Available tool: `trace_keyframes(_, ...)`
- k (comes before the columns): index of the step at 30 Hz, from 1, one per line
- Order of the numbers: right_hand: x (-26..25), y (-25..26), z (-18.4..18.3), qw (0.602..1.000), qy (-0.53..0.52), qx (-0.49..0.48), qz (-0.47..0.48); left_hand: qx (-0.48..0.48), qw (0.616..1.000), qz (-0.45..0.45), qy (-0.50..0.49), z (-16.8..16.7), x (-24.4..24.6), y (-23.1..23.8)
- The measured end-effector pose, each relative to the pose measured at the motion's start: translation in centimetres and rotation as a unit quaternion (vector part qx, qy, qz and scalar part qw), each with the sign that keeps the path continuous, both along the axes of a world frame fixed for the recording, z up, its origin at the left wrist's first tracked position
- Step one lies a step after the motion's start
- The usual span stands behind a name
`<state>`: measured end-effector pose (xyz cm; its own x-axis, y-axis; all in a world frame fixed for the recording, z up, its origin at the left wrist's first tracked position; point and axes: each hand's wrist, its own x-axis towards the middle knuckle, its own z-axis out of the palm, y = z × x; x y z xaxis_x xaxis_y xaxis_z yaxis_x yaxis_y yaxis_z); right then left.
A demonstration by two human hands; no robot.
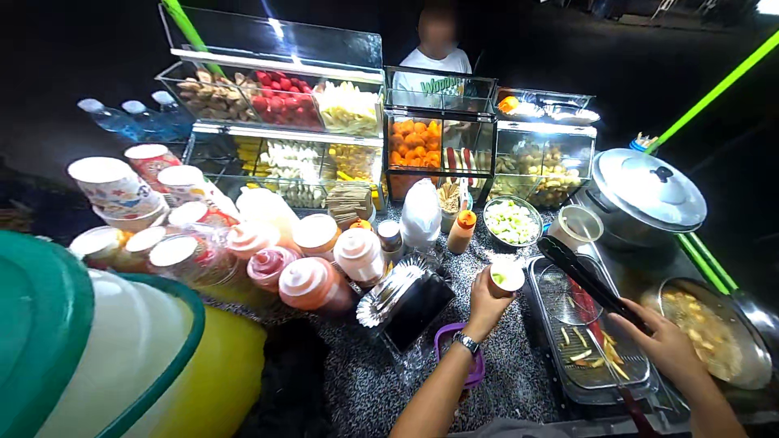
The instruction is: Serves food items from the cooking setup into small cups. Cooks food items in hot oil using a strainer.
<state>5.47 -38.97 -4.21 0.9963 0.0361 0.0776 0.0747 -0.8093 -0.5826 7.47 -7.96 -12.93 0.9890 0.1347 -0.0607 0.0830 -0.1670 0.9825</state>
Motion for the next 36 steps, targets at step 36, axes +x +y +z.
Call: trace_keyframes(36, 0.0, 1.8, -0.6, 0.99, -0.143, -0.015, -0.004, 0.063, 0.998, -0.028, -0.016, 3.3, 4.5, -0.1)
